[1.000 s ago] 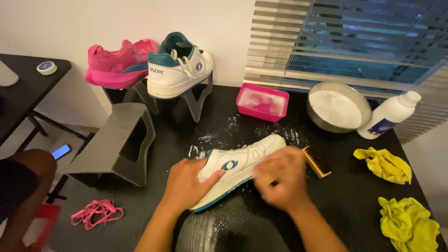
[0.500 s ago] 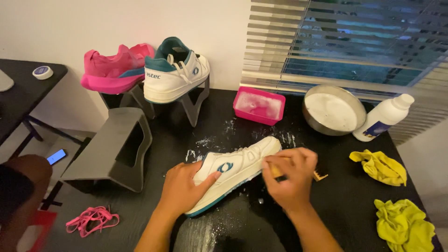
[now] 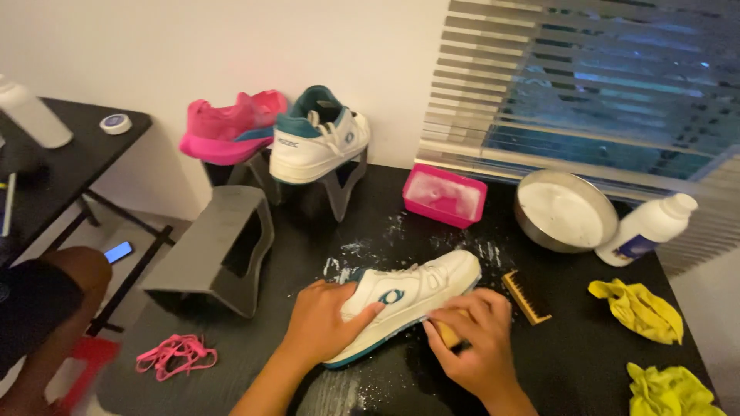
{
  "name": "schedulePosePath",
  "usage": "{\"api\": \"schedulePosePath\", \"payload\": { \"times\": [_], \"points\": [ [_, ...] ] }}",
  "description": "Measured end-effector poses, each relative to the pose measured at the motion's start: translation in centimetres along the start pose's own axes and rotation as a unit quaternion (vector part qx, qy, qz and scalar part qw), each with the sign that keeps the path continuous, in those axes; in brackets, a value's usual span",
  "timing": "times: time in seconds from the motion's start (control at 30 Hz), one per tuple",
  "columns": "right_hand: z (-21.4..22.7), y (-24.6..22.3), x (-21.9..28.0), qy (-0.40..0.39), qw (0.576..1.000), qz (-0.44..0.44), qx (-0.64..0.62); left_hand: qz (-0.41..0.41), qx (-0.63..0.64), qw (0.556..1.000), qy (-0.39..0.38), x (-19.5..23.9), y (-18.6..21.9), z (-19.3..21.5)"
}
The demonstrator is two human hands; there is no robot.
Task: The person scrubs a white sneaker with a small brush and then wipes it with a yellow cloth. The shoe is held on a black table while cleaning supplies are arranged nearby.
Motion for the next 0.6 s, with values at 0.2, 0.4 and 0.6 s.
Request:
{"api": "schedulePosePath", "payload": {
  "times": [0.2, 0.4, 0.6],
  "points": [
    [2.8, -1.0, 1.6, -0.052, 0.996, 0.034, 0.069, 0.009, 0.008, 1.0, -0.009, 0.2, -0.1, -0.1],
    [4.3, -1.4, 4.7, -0.091, 0.99, -0.05, 0.095, 0.019, -0.013, 1.0, -0.02, -0.2, -0.5, -0.5],
    [3.9, -4.2, 5.3, -0.034, 0.997, -0.045, 0.047, 0.049, -0.003, 0.998, -0.034, -0.1, 0.3, 0.6]
  ]
}}
Point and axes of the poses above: each hand's wrist, its own x-axis away from the middle knuckle, its own z-axis out of the back of the hand, y = z × x, the point moved 4 cm from there along -x, towards the middle knuckle, and after that the axes turned 8 degrees about z, right-handed, at the moved point
